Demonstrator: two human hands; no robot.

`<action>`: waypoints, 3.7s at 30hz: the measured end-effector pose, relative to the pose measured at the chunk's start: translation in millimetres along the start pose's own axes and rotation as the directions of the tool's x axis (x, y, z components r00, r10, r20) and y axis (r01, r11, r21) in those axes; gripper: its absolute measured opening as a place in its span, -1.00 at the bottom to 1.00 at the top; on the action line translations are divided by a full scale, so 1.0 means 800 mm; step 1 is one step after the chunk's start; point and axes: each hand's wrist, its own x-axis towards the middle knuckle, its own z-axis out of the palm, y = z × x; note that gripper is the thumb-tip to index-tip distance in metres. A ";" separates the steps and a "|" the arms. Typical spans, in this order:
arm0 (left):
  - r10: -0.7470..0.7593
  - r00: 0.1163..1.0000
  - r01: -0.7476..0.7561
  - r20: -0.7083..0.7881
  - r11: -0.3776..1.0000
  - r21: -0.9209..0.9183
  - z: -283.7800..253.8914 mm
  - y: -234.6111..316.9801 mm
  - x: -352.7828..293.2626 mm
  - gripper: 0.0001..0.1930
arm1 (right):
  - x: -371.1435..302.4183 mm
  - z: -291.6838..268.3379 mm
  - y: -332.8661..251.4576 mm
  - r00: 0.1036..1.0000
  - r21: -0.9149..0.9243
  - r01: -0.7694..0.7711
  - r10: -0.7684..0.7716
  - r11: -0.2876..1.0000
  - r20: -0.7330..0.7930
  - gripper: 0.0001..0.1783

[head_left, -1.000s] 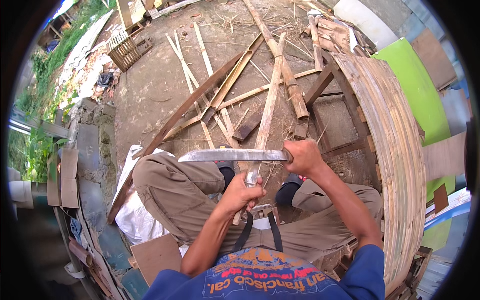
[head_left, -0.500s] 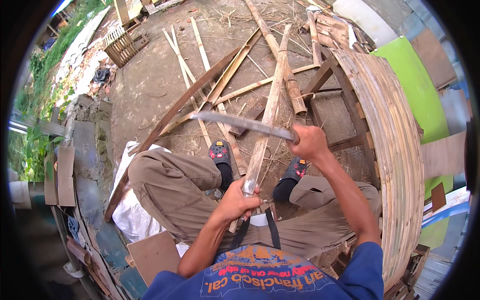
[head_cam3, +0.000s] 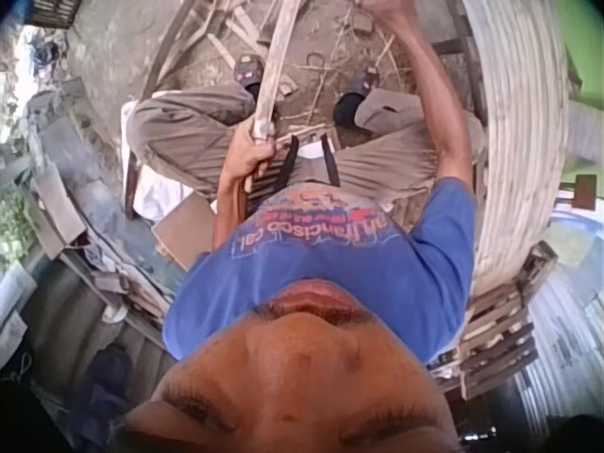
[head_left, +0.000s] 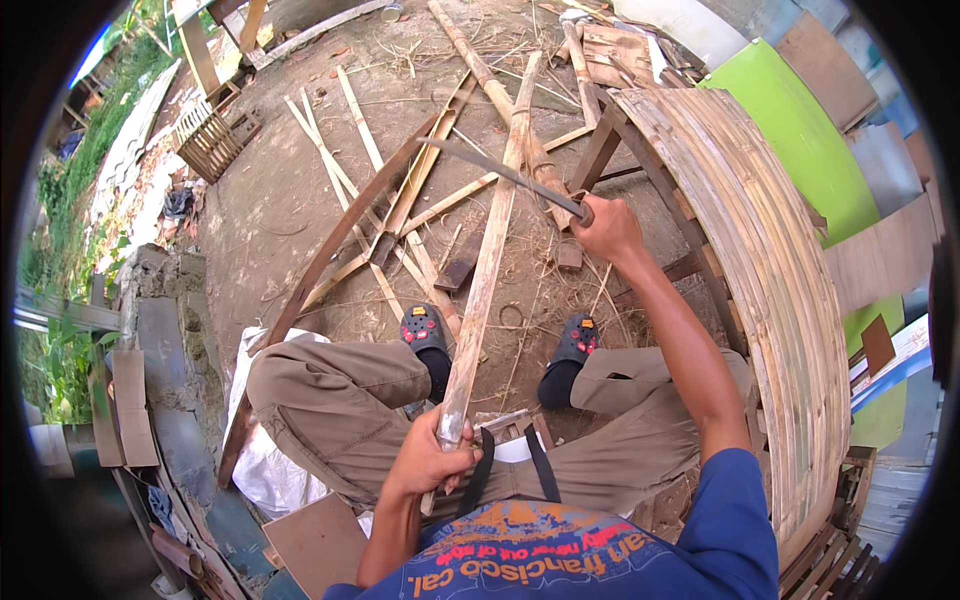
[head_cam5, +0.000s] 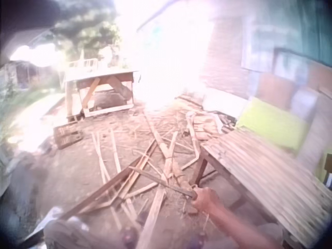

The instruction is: The person sits on the ground and uses a machete to split a long bamboo pole into thin strips. They repeatedly strike and pry the bamboo to separate it, then place the finished strips onto a nearby wooden workbench.

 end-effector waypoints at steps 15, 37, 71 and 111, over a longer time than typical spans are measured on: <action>0.003 0.995 -0.007 -0.096 0.999 -0.043 0.013 0.003 -0.035 -0.75 | 0.040 0.023 -0.012 0.991 0.005 -0.080 0.079 0.997 0.106 -0.68; 0.526 0.810 -0.383 -0.259 0.809 0.445 -0.001 -0.047 0.134 -0.71 | -0.149 0.097 -0.095 0.854 0.257 0.451 -0.497 0.855 0.153 -0.77; 0.249 0.944 -0.248 -0.217 0.968 0.033 0.019 -0.018 0.118 -0.84 | -0.123 0.074 -0.072 0.935 0.144 0.336 -0.348 0.931 0.071 -0.77; 0.076 0.994 -0.067 -0.085 0.992 0.104 0.013 -0.039 0.018 -0.33 | -0.057 0.034 0.005 0.978 0.095 -0.202 0.194 0.975 0.082 -0.68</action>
